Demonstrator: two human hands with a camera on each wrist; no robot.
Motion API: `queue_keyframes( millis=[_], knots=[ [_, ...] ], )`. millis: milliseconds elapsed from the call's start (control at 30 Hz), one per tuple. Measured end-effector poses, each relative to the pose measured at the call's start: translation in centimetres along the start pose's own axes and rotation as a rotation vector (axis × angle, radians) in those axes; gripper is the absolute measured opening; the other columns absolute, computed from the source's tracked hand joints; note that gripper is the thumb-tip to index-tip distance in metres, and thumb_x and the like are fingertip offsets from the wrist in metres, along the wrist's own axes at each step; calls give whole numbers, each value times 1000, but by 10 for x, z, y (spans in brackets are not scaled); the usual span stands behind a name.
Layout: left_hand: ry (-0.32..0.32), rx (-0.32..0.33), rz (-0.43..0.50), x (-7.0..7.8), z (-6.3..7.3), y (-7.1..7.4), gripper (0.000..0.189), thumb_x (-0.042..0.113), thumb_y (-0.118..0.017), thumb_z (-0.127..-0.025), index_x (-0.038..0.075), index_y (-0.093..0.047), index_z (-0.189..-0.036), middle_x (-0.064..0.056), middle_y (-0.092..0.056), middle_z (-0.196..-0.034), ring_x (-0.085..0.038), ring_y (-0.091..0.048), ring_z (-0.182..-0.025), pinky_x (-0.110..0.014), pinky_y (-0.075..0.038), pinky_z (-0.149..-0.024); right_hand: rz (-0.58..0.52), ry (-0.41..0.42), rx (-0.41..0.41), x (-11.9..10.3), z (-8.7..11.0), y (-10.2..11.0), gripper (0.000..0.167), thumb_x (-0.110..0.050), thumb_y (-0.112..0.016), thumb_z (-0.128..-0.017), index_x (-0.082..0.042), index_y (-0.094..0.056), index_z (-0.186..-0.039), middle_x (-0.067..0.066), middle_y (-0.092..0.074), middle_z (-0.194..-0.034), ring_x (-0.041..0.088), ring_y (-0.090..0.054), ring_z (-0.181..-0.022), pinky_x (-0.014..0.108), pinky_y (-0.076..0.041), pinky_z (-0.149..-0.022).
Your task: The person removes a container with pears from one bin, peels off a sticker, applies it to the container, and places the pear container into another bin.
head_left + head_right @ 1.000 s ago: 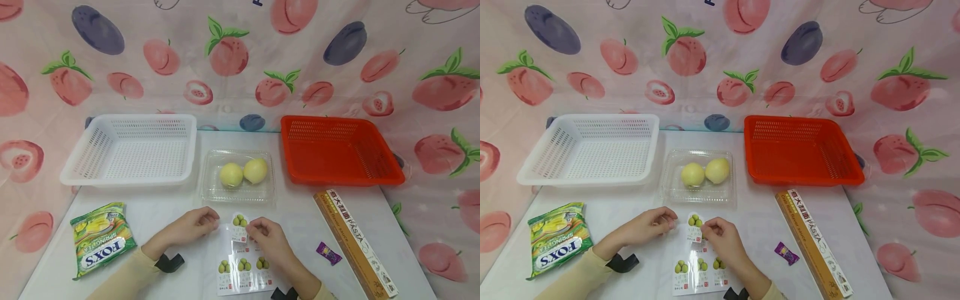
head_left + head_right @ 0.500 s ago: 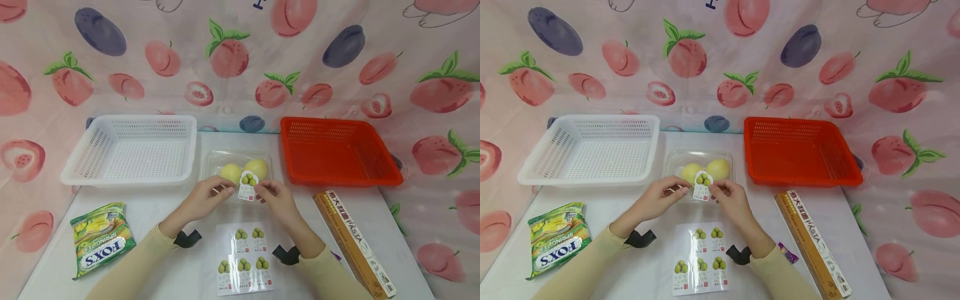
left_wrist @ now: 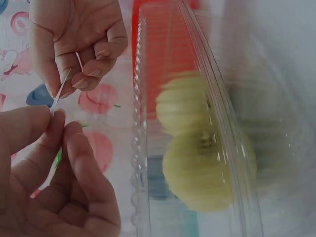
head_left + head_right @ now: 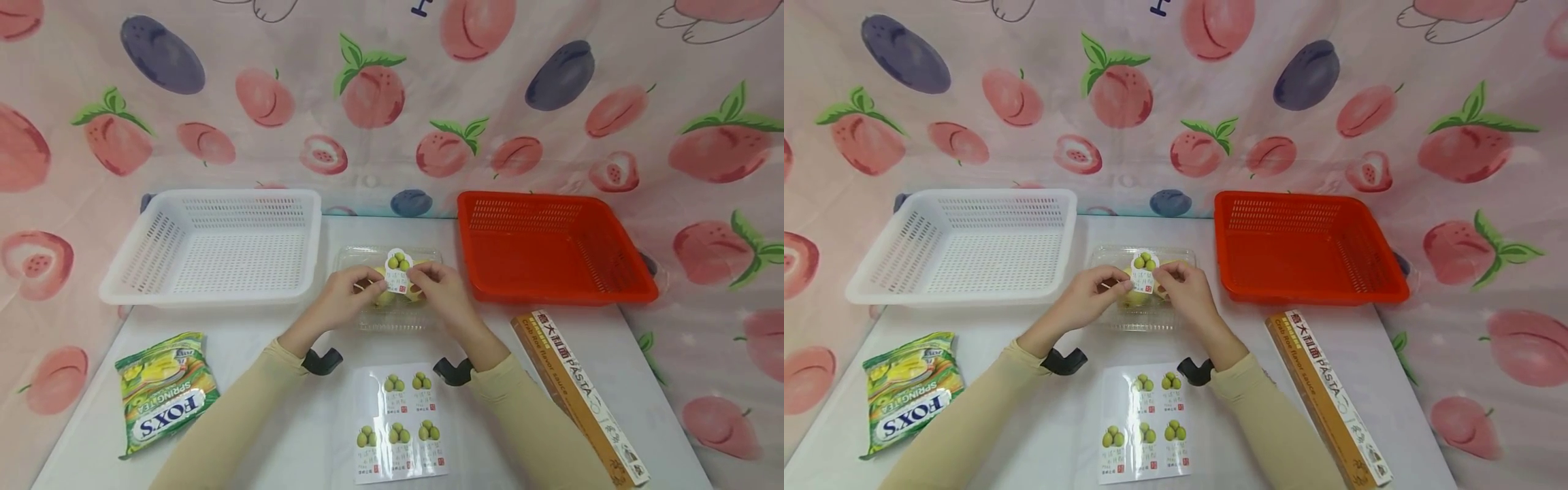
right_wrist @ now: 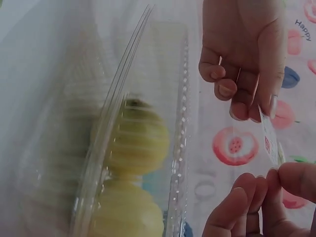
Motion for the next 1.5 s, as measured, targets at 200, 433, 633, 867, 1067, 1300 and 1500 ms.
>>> queue_keyframes(
  millis=[200, 433, 633, 867, 1067, 1300, 1500],
  knots=[
    [72, 16, -133, -10, -9, 2, 16, 25, -62, -97, 11, -72, -97, 4, -65, -86, -15, -56, -76, -32, -48, -66, 42, -27, 17, 4, -16, -2, 25, -23, -66, -94, -1, -69, -105, 12, -63, -93, 42, -57, -95, 49, -52, -82],
    [97, 54, -325, -14, -16, 1, 14, 23, -64, -95, 12, -72, -91, 4, -64, -79, -15, -54, -70, -31, -46, -64, 183, -54, 37, 10, -27, -5, 27, -27, -66, -93, -3, -71, -106, 11, -64, -92, 35, -60, -88, 30, -52, -65],
    [116, 35, -480, -17, -20, -3, 15, 24, -63, -93, 14, -73, -87, 7, -62, -74, -15, -56, -71, -36, -44, -69, 271, -56, 38, 15, -33, -8, 24, -26, -65, -93, -5, -72, -101, 11, -63, -86, 21, -56, -74, 26, -49, -58],
    [140, 27, -537, -18, -22, -6, 21, 28, -62, -94, 17, -69, -77, 8, -57, -65, -17, -53, -68, -38, -38, -68, 390, 37, 69, 13, -38, -9, 21, -21, -65, -90, -3, -74, -93, 5, -66, -80, 20, -57, -72, 26, -48, -55],
    [124, 39, -569, -16, -23, -8, 22, 29, -65, -93, 17, -68, -75, 8, -58, -65, -17, -53, -69, -38, -36, -68, 453, 94, 80, 8, -36, -11, 19, -19, -65, -89, -3, -75, -88, 5, -66, -77, 21, -56, -72, 27, -46, -55],
    [124, 41, -607, -18, -21, -9, 22, 31, -66, -93, 16, -69, -77, 6, -59, -69, -19, -53, -72, -37, -35, -66, 452, 115, 70, 7, -36, -11, 19, -19, -67, -89, -2, -76, -89, 4, -67, -79, 20, -56, -74, 28, -45, -59],
    [138, 74, -608, -20, -18, -8, 21, 33, -66, -93, 15, -72, -83, 3, -61, -79, -20, -52, -78, -37, -35, -71, 451, 94, 64, 11, -38, -11, 20, -20, -65, -90, -4, -76, -89, 3, -66, -78, 20, -56, -74, 28, -46, -58]
  ],
)
Point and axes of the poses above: each hand's wrist, its own z-axis away from the middle knuckle, its own y-axis out of the back of the hand, x = y × z, the point moved 8 cm from there along -z, towards the middle knuckle
